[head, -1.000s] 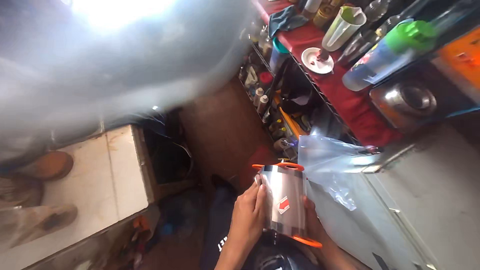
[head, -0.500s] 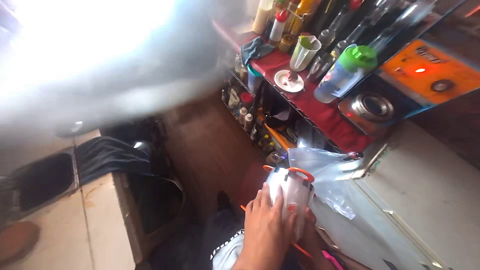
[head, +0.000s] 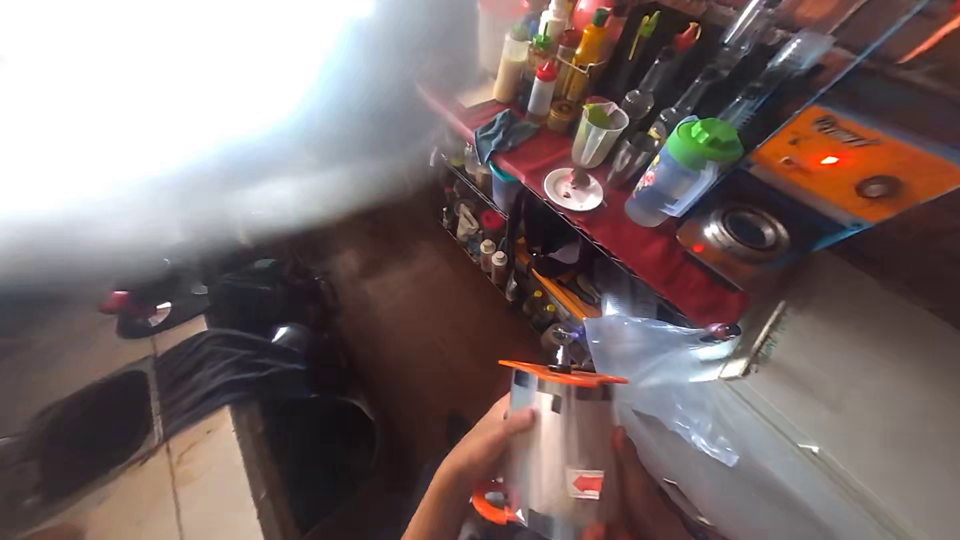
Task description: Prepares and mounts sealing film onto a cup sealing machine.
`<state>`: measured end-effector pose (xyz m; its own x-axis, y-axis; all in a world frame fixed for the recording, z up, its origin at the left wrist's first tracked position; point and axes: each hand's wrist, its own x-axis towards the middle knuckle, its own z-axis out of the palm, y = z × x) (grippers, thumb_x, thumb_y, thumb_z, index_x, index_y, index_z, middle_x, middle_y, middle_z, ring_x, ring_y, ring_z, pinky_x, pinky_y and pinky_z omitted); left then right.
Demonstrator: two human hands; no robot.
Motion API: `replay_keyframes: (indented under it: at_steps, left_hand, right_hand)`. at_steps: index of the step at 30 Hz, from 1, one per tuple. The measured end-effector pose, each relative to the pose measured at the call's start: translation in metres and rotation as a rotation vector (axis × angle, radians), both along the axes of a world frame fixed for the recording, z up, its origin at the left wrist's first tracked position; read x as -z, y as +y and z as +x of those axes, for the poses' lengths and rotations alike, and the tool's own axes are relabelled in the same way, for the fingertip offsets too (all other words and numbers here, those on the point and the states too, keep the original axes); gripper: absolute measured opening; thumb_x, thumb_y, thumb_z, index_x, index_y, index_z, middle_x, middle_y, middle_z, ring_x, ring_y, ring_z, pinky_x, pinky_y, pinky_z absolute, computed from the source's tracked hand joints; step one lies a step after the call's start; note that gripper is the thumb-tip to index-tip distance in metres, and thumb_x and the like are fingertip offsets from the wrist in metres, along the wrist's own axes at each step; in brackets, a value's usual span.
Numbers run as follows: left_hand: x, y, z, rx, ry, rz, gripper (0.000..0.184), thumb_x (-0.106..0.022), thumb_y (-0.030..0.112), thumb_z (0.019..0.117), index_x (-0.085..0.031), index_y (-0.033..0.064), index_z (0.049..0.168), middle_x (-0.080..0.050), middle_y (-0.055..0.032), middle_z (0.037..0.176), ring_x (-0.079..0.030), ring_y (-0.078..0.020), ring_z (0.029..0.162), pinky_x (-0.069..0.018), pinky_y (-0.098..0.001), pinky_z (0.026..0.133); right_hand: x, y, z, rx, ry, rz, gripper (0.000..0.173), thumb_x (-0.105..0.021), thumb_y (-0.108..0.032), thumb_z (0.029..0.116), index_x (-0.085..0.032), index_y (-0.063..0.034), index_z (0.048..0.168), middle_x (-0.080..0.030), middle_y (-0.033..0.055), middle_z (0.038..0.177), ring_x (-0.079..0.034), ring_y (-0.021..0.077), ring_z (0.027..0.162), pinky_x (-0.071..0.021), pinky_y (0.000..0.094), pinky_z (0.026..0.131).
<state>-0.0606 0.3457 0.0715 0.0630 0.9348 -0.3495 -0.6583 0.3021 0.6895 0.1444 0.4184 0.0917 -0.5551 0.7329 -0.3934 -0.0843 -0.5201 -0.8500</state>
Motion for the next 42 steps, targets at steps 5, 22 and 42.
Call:
replay_keyframes:
  at_steps: [5, 22, 42]
  left_hand:
    - [0.037, -0.032, 0.006, -0.13, -0.279, 0.136, 0.059, -0.072, 0.074, 0.0758, -0.075, 0.0257, 0.109, -0.078, 0.0023, 0.098, -0.075, -0.0084, 0.088, -0.0622, -0.0303, 0.08]
    - [0.045, -0.037, 0.008, -0.375, -0.169, 0.0, 0.068, -0.077, 0.069, 0.0742, -0.064, 0.0155, 0.114, -0.077, -0.0013, 0.093, -0.075, -0.0122, 0.084, -0.0629, -0.034, 0.077]
    - [0.037, -0.018, -0.003, -0.265, -0.116, -0.145, 0.104, -0.078, 0.083, 0.0575, -0.053, 0.0068, 0.124, -0.075, -0.0043, 0.092, -0.074, -0.014, 0.082, -0.063, -0.0336, 0.074]
  right_hand:
    - [0.014, 0.017, -0.004, -0.2, -0.329, 0.255, 0.059, -0.027, -0.045, 0.1109, -0.065, -0.0017, 0.119, -0.074, 0.0016, 0.098, -0.071, 0.0084, 0.093, -0.0607, 0.0327, 0.088]
    - [-0.061, -0.001, -0.034, -0.563, -0.679, 0.905, 0.033, -0.081, -0.045, 0.0845, -0.077, -0.0124, 0.091, -0.069, 0.0043, 0.091, -0.067, 0.0164, 0.083, -0.0578, 0.0362, 0.07]
    - [-0.077, 0.021, -0.058, -0.828, -0.653, 0.388, 0.022, -0.064, -0.037, 0.0986, -0.067, -0.0156, 0.102, -0.073, -0.0048, 0.084, -0.072, 0.0076, 0.077, -0.0607, 0.0299, 0.074]
